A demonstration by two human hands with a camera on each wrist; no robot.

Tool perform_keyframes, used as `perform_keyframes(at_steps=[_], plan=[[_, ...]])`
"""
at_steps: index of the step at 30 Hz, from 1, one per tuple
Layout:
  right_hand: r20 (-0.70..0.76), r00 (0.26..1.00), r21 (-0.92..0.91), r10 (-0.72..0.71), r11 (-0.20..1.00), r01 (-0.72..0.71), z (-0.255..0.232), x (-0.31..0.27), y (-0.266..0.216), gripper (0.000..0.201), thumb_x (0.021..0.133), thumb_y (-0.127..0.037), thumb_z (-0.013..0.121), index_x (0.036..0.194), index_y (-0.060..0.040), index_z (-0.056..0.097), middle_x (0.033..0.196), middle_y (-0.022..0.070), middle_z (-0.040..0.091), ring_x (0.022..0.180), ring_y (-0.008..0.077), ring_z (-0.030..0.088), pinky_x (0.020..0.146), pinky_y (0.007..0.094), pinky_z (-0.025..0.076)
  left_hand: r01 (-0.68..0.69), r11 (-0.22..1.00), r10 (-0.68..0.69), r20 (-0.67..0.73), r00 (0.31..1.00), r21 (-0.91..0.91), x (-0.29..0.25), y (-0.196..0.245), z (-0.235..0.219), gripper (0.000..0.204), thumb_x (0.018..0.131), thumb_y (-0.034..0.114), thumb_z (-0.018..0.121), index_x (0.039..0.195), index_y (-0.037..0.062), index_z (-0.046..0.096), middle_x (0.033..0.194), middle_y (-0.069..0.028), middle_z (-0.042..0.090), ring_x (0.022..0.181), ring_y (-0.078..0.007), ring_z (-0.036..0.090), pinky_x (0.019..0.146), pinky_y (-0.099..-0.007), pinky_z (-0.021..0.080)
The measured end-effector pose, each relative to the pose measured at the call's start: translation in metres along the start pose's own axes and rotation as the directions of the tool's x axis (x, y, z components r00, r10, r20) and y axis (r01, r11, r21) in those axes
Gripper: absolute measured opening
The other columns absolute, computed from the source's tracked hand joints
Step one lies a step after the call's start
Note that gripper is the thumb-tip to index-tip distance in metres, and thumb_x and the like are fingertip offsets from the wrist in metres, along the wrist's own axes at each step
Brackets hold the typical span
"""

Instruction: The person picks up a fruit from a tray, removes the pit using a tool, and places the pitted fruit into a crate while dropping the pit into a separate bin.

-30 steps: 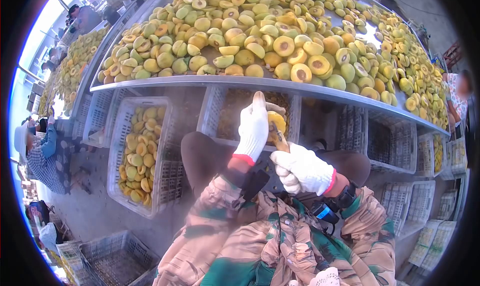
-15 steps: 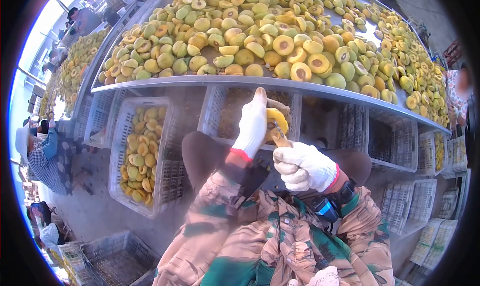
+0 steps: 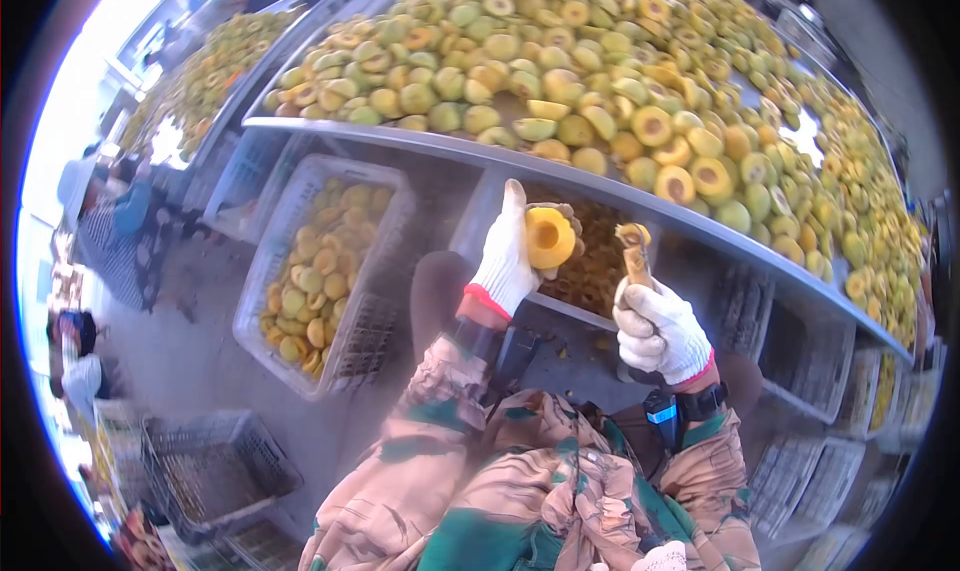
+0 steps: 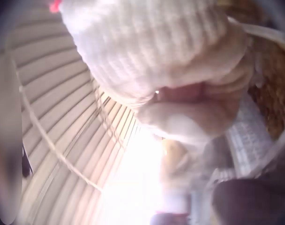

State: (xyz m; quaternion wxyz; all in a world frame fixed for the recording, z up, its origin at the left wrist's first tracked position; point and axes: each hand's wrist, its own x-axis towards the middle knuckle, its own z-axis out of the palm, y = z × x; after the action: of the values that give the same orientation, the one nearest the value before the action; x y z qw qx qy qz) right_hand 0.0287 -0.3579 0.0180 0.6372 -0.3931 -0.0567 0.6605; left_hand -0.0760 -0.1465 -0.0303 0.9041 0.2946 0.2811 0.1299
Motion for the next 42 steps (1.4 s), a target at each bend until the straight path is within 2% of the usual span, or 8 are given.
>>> perform_keyframes(at_steps=[5, 15, 19, 22, 28, 31, 37, 42], plan=[[-0.290, 0.879, -0.898, -0.377, 0.425, -0.115, -0.003, 0.038, 0.016, 0.027, 0.097, -0.034, 0.058, 0.105, -0.0095, 0.052, 0.062, -0.0009, 0.050, 0.045, 0.0092, 0.047, 0.040, 0.0256, 0.039, -0.318, 0.936, 0.324, 0.013, 0.946, -0.152, -0.027, 0.016, -0.060, 0.047, 0.099, 0.046, 0.052, 0.113, 0.0021, 0.059, 0.101, -0.0124, 0.067, 0.088, -0.0272, 0.068, 0.056, -0.0340, 0.056], [-0.434, 0.870, -0.846, -0.234, 0.437, -0.305, -0.040, 0.062, 0.032, 0.029, 0.094, -0.027, 0.059, 0.114, -0.0065, 0.053, 0.059, 0.0021, 0.052, 0.042, 0.0123, 0.050, 0.037, 0.0289, 0.041, -0.649, 0.760, 0.466, -0.676, 0.571, -0.024, -0.139, 0.049, -0.305, 0.026, 0.093, 0.014, 0.059, 0.117, 0.0027, 0.057, 0.116, -0.0143, 0.061, 0.108, -0.0320, 0.061, 0.088, -0.0536, 0.054], [-0.397, 0.870, -0.917, -0.292, 0.162, -0.364, -0.039, 0.074, 0.035, 0.045, 0.091, -0.046, 0.058, 0.111, -0.0056, 0.060, 0.070, 0.0129, 0.066, 0.058, 0.0254, 0.066, 0.054, 0.0392, 0.052, 0.109, 0.090, 0.959, -0.116, 0.258, 0.990, -0.136, 0.121, -0.297, 0.027, 0.088, 0.005, 0.063, 0.114, -0.0007, 0.060, 0.105, -0.0145, 0.066, 0.098, -0.0302, 0.066, 0.086, -0.0375, 0.053], [-0.403, 0.867, -0.915, -0.295, 0.121, -0.384, -0.038, 0.064, 0.032, 0.048, 0.092, -0.051, 0.055, 0.106, -0.0054, 0.060, 0.084, 0.0221, 0.068, 0.081, 0.0406, 0.067, 0.073, 0.0491, 0.052, -0.527, 0.643, 0.702, -0.703, 0.114, 0.557, -0.079, 0.171, -0.303, 0.026, 0.092, 0.008, 0.061, 0.117, 0.0033, 0.061, 0.104, -0.0077, 0.065, 0.093, -0.0194, 0.063, 0.081, -0.0344, 0.053], [-0.417, 0.851, -0.903, -0.319, 0.256, -0.346, -0.027, 0.036, 0.035, 0.048, 0.092, -0.048, 0.056, 0.114, -0.0051, 0.056, 0.094, 0.0243, 0.067, 0.088, 0.0425, 0.065, 0.077, 0.0472, 0.050, -0.611, 0.117, 0.820, 0.270, 0.504, 0.783, 0.022, 0.105, -0.025, 0.032, 0.091, 0.014, 0.062, 0.121, 0.0028, 0.063, 0.109, -0.0065, 0.068, 0.100, -0.0164, 0.063, 0.089, -0.0281, 0.048], [-0.558, 0.786, -0.798, -0.266, 0.433, -0.420, -0.013, 0.007, 0.024, 0.049, 0.092, -0.047, 0.057, 0.115, -0.0048, 0.056, 0.086, 0.0201, 0.068, 0.078, 0.0356, 0.068, 0.074, 0.0432, 0.051, -0.588, 0.176, 0.446, 0.468, 0.763, 0.790, 0.052, 0.054, 0.078, 0.034, 0.088, 0.014, 0.062, 0.120, 0.0063, 0.065, 0.113, -0.0106, 0.069, 0.099, -0.0198, 0.066, 0.089, -0.0312, 0.050], [-0.601, 0.658, -0.713, -0.454, 0.676, -0.186, -0.040, -0.047, 0.017, 0.038, 0.091, -0.036, 0.061, 0.110, -0.0033, 0.056, 0.068, 0.0095, 0.064, 0.057, 0.0208, 0.064, 0.055, 0.0329, 0.049, -0.597, -0.615, 0.067, 0.789, 0.611, 0.515, 0.132, -0.014, 0.141, 0.028, 0.082, 0.019, 0.062, 0.110, 0.0134, 0.066, 0.106, -0.0129, 0.061, 0.101, -0.0317, 0.059, 0.087, -0.0426, 0.048], [-0.575, 0.627, -0.726, -0.526, 0.682, -0.094, -0.062, -0.058, 0.016, 0.035, 0.090, -0.033, 0.062, 0.110, -0.0043, 0.057, 0.070, 0.0096, 0.063, 0.057, 0.0190, 0.062, 0.055, 0.0311, 0.048, -0.546, -0.657, 0.043, 0.749, 0.662, 0.520, 0.134, -0.021, 0.147, 0.025, 0.080, 0.019, 0.064, 0.104, 0.0117, 0.063, 0.100, -0.0120, 0.062, 0.100, -0.0322, 0.058, 0.085, -0.0438, 0.047]])
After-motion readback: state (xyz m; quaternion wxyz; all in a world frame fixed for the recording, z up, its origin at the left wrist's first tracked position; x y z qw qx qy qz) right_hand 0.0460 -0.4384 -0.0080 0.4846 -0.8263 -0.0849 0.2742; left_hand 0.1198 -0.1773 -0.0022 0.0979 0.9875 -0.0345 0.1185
